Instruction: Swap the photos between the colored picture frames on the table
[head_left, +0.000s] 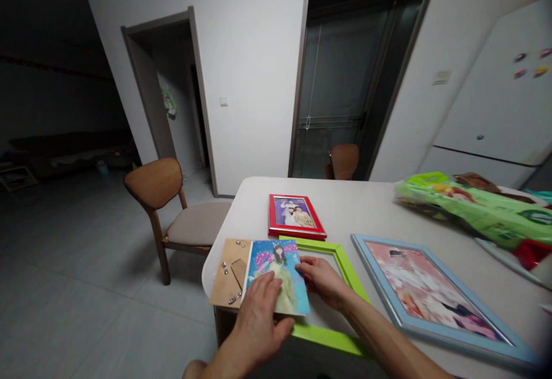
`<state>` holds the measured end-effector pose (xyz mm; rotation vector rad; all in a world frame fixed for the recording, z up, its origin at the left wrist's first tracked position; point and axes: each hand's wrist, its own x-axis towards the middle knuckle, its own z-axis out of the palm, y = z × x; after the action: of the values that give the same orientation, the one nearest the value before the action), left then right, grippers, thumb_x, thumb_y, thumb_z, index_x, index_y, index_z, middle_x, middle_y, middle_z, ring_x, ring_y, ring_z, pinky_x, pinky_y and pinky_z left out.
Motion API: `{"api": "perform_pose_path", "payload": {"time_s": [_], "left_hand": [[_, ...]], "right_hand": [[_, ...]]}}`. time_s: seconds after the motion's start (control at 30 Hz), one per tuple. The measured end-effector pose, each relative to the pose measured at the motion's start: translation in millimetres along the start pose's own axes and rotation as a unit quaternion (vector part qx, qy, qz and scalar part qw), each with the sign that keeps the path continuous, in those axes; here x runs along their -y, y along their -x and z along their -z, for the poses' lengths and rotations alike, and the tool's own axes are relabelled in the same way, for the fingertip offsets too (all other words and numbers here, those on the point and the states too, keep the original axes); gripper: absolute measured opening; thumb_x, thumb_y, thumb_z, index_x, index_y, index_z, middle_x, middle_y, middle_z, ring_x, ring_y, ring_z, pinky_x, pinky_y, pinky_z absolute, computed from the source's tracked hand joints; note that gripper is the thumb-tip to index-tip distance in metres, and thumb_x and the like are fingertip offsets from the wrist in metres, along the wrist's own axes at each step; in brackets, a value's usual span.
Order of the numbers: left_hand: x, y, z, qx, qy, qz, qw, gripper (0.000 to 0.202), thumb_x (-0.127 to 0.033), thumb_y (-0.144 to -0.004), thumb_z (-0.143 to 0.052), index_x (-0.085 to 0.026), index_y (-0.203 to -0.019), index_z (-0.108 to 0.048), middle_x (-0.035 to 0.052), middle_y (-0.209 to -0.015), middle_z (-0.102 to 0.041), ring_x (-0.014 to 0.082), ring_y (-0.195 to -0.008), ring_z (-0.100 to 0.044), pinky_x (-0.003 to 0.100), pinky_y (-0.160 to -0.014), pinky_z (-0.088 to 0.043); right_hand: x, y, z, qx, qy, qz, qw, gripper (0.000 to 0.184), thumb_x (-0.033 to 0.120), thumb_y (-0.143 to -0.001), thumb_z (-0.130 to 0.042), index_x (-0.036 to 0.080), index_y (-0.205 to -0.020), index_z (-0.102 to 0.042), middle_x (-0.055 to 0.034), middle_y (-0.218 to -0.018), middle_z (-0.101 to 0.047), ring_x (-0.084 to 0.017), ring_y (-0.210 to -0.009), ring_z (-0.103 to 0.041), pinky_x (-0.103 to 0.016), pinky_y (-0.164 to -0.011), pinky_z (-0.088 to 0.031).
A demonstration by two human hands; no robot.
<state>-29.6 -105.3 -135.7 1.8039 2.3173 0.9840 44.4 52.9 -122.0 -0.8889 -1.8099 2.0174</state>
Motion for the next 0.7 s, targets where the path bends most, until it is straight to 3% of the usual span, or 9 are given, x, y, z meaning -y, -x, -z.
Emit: {"api": "perform_pose_path", "payload": {"time_s": [0.1, 0.23, 0.3, 0.4, 0.5, 0.57, 0.63, 0.7], "left_hand": [[-8, -7, -4.1, -0.003, 0.000, -0.029, 1.000, 0.060, -0.012, -0.061, -0.049, -0.011, -0.120, -0.037, 0.0146, -0.128, -0.034, 0.0265, -0.119, -0.027, 0.044, -0.097, -0.025], [-18, -23, 4.6, -0.112, 0.095, -0.046, 0.988, 0.048, -0.007, -0.071, -0.036, -0.013, -0.118, -0.041, 0.0104, -0.123, -0.043, 0.0194, -0.115, -0.035, 0.038, -0.098, -0.028], [-26, -29, 8.4, -0.177, 0.192, -0.003, 0.965, 0.039, -0.013, -0.077, -0.035, -0.016, -0.114, -0.044, 0.0080, -0.117, -0.050, 0.0181, -0.110, -0.042, 0.035, -0.095, -0.031], [-43, -35, 6.1, -0.221, 0.365, 0.111, 0.897, 0.030, -0.025, -0.081, -0.038, -0.013, -0.103, -0.052, 0.0096, -0.104, -0.059, 0.0205, -0.101, -0.050, 0.034, -0.089, -0.038], [-56, -37, -2.7, -0.196, 0.510, 0.168, 0.821, 0.035, -0.034, -0.078, -0.042, -0.008, -0.098, -0.054, 0.0125, -0.099, -0.061, 0.0228, -0.096, -0.053, 0.032, -0.084, -0.042], [-57, -38, -8.8, -0.163, 0.567, 0.168, 0.790, 0.040, -0.035, -0.075, -0.047, -0.008, -0.105, -0.050, 0.0126, -0.104, -0.058, 0.0229, -0.098, -0.052, 0.032, -0.084, -0.042], [-49, -37, -14.1, -0.137, 0.584, 0.164, 0.783, 0.048, -0.031, -0.071, -0.051, -0.009, -0.113, -0.042, 0.0131, -0.111, -0.054, 0.0223, -0.102, -0.049, 0.032, -0.085, -0.041], [-38, -34, -18.4, -0.121, 0.549, 0.173, 0.809, 0.054, -0.025, -0.068, -0.054, -0.009, -0.117, -0.037, 0.0146, -0.117, -0.048, 0.0215, -0.106, -0.046, 0.031, -0.089, -0.037]], "right_hand": [[19, 13, -6, -0.015, -0.047, 0.032, 0.998, 0.025, 0.021, -0.063, -0.053, 0.013, -0.086, -0.054, 0.0042, -0.052, -0.053, -0.005, -0.041, -0.044, -0.016, -0.041, -0.037], [41, 32, -10, -0.022, -0.120, 0.094, 0.988, 0.034, 0.033, -0.067, -0.055, 0.014, -0.094, -0.050, 0.0010, -0.064, -0.056, -0.007, -0.049, -0.051, -0.019, -0.047, -0.042], [39, 37, -10, -0.056, -0.130, 0.084, 0.986, 0.037, 0.037, -0.069, -0.053, 0.015, -0.098, -0.048, -0.0037, -0.077, -0.059, -0.009, -0.058, -0.055, -0.022, -0.053, -0.045], [18, 38, -7, -0.087, -0.132, 0.020, 0.987, 0.034, 0.038, -0.071, -0.049, 0.016, -0.098, -0.049, -0.0096, -0.092, -0.060, -0.014, -0.070, -0.059, -0.025, -0.059, -0.047], [-3, 34, 2, -0.078, -0.175, 0.034, 0.981, 0.026, 0.033, -0.073, -0.044, 0.016, -0.092, -0.051, -0.0093, -0.091, -0.062, -0.016, -0.078, -0.060, -0.027, -0.063, -0.048], [-7, 33, 14, -0.117, -0.172, 0.075, 0.975, 0.025, 0.027, -0.072, -0.041, 0.018, -0.093, -0.050, -0.0077, -0.091, -0.063, -0.017, -0.079, -0.060, -0.026, -0.061, -0.048], [-5, 34, 30, -0.157, -0.108, 0.086, 0.978, 0.028, 0.024, -0.071, -0.039, 0.018, -0.096, -0.050, -0.0071, -0.086, -0.065, -0.017, -0.074, -0.061, -0.026, -0.056, -0.048], [0, 37, 47, -0.170, -0.016, 0.073, 0.983, 0.031, 0.022, -0.069, -0.038, 0.017, -0.096, -0.053, -0.0076, -0.077, -0.066, -0.018, -0.065, -0.062, -0.026, -0.051, -0.047]]}}
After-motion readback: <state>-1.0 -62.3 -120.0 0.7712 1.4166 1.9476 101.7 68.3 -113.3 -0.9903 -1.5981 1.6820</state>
